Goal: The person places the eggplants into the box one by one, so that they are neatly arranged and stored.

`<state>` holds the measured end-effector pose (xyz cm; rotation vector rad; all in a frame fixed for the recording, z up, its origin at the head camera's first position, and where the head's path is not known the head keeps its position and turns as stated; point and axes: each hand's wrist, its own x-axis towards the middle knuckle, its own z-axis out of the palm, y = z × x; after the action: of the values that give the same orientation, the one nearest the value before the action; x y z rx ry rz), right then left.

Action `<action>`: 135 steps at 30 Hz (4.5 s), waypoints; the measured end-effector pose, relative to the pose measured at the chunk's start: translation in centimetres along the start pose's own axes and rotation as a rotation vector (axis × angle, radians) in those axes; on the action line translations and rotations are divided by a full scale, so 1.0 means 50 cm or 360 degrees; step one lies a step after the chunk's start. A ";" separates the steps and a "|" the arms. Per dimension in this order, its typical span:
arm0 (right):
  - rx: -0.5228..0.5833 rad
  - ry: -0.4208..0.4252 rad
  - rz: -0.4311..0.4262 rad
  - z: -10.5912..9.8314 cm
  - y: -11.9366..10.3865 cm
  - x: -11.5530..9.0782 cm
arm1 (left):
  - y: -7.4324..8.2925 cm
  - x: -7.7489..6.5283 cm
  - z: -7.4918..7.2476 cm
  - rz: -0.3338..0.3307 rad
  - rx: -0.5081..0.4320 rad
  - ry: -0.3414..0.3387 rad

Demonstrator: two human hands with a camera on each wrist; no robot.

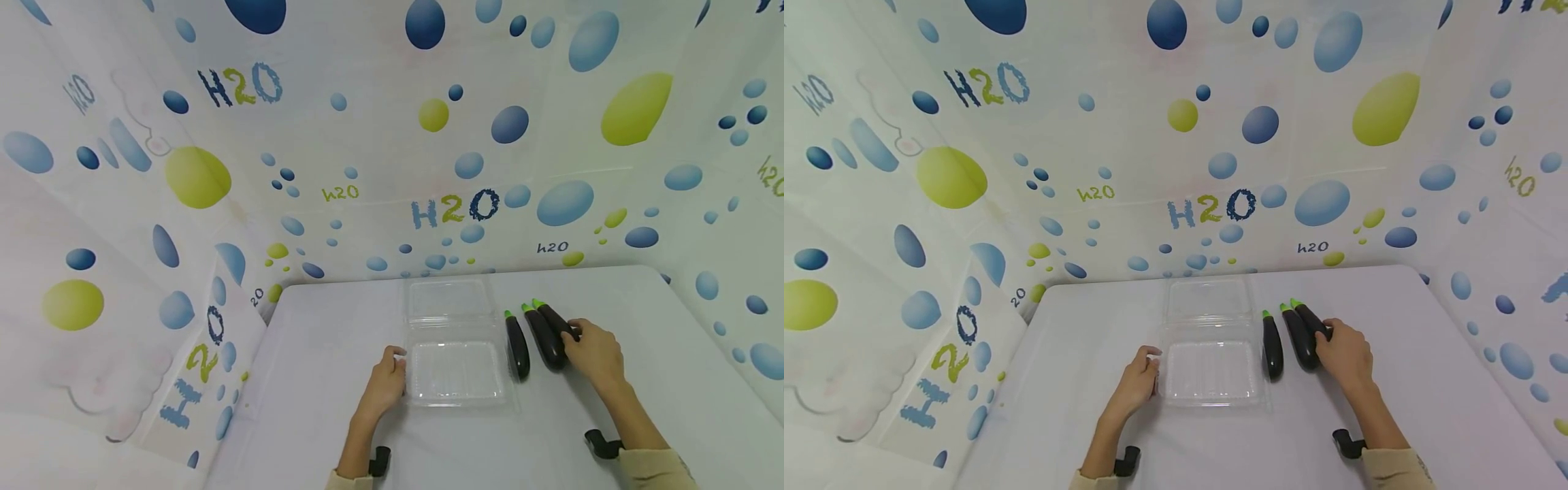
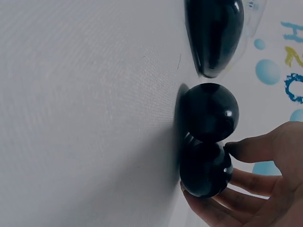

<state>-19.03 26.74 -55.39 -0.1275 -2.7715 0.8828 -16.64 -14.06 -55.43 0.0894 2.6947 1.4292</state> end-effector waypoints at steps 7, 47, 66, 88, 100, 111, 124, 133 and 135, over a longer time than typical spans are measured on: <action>0.0015 0.0034 -0.0010 0.002 0.002 0.002 | 0.000 -0.002 0.001 0.0037 -0.0032 0.0010; 0.0178 0.0354 -0.0292 -0.044 -0.117 -0.008 | -0.001 -0.002 -0.001 0.0075 0.0025 0.0048; 0.0212 0.0276 -0.0433 -0.044 -0.153 -0.014 | 0.003 -0.003 0.002 0.0081 0.0055 0.0053; 0.0173 0.0159 -0.0601 -0.028 -0.186 -0.009 | 0.005 -0.001 0.008 0.0072 0.0064 0.0059; 0.0119 -0.0002 -0.0698 -0.024 -0.200 0.009 | 0.006 0.002 0.009 0.0040 0.0040 0.0035; 0.0133 -0.0145 -0.0702 -0.021 -0.229 0.011 | 0.004 0.001 0.010 0.0035 0.0047 0.0038; 0.0125 -0.0260 -0.0706 -0.003 -0.255 0.018 | 0.008 0.001 0.010 0.0031 0.0048 0.0027; 0.0075 -0.0301 -0.0701 0.020 -0.273 0.016 | 0.008 0.002 0.010 0.0040 0.0062 0.0043; 0.0058 -0.0299 -0.0697 0.022 -0.277 0.016 | 0.009 0.002 0.010 0.0043 0.0065 0.0048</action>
<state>-20.26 14.93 -48.08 0.5736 -2.7763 0.8594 -16.70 -13.41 -55.36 0.1083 2.7578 1.3943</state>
